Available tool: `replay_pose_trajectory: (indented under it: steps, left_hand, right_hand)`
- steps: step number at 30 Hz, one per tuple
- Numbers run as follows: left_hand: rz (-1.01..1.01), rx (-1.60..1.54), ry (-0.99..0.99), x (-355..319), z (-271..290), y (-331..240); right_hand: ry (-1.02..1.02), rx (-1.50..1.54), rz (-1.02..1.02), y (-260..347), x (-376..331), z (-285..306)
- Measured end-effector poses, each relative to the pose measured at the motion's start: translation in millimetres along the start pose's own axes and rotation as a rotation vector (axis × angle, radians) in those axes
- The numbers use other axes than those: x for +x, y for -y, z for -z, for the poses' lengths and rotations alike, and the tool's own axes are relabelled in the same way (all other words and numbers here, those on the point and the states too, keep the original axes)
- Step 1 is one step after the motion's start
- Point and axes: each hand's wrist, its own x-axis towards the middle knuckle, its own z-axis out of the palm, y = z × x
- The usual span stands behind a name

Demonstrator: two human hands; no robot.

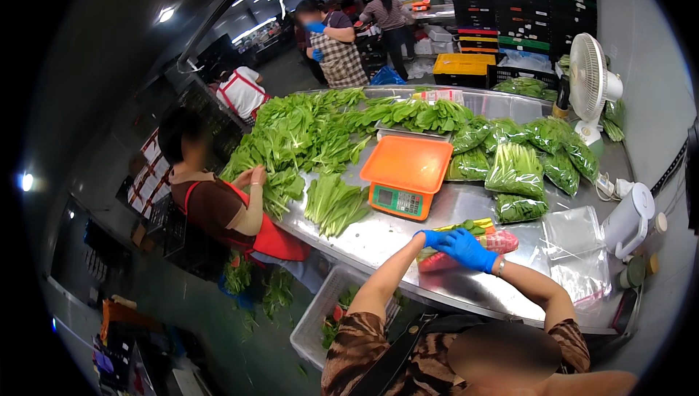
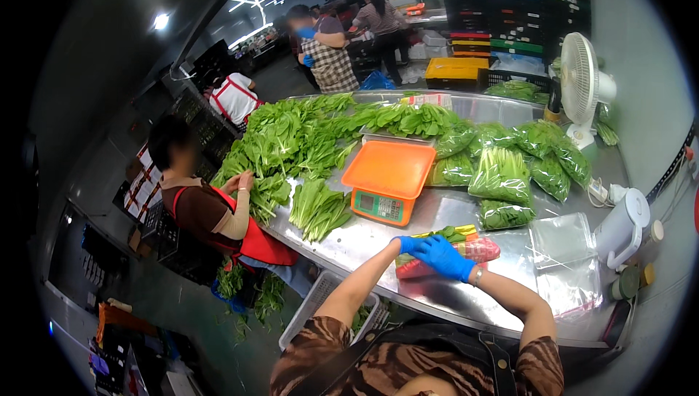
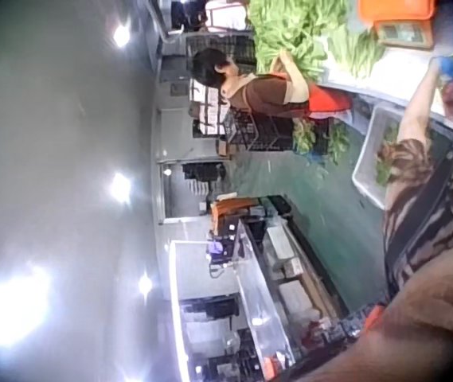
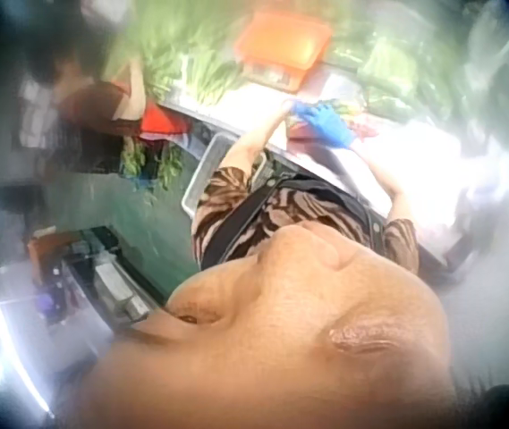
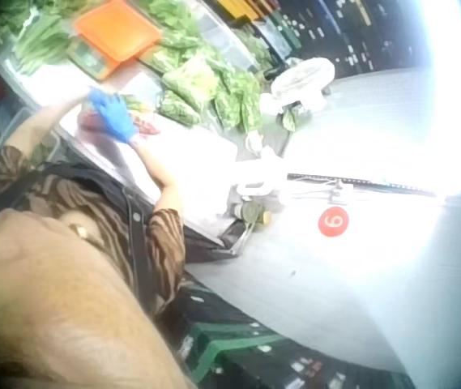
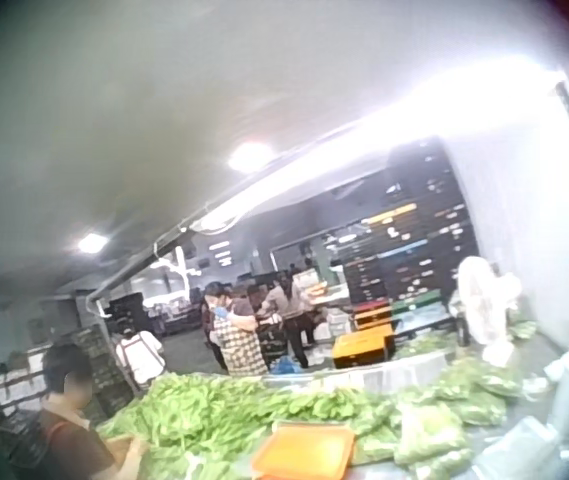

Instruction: The person picks up bunches of leafy green vegetables, places them on a scale, and then inserts the weighed bunches into clear plastic bags on a metal table.

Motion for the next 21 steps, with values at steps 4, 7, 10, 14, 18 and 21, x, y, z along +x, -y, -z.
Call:
replay_pose_trajectory:
  steps: [4,7,10,14,18,21]
  left_hand:
    - [0.039,0.058,-0.098,-23.1,-26.0,53.3]
    - [-0.006,0.024,-0.087,-9.3,-5.7,2.3]
    - [0.125,0.113,0.041,-23.6,6.7,-21.0]
    - [-0.005,-0.041,-0.089,-45.6,11.3,-32.4]
    - [-0.230,-0.316,-0.088,-48.2,20.7,-31.4]
    - [-0.389,-0.536,-0.089,-46.7,22.6,-28.8]
  right_hand:
    - [0.062,0.037,0.041,5.2,25.1,-13.5]
    - [-0.030,0.009,-0.003,-13.4,1.4,-27.5]
    - [0.046,0.000,-0.024,-10.0,7.5,-25.0]
    - [0.086,0.115,-0.258,-5.7,15.6,-20.8]
    - [0.270,0.312,-0.409,-17.4,-6.3,-44.6]
    - [0.203,0.428,-0.416,-15.3,-16.1,-44.9]
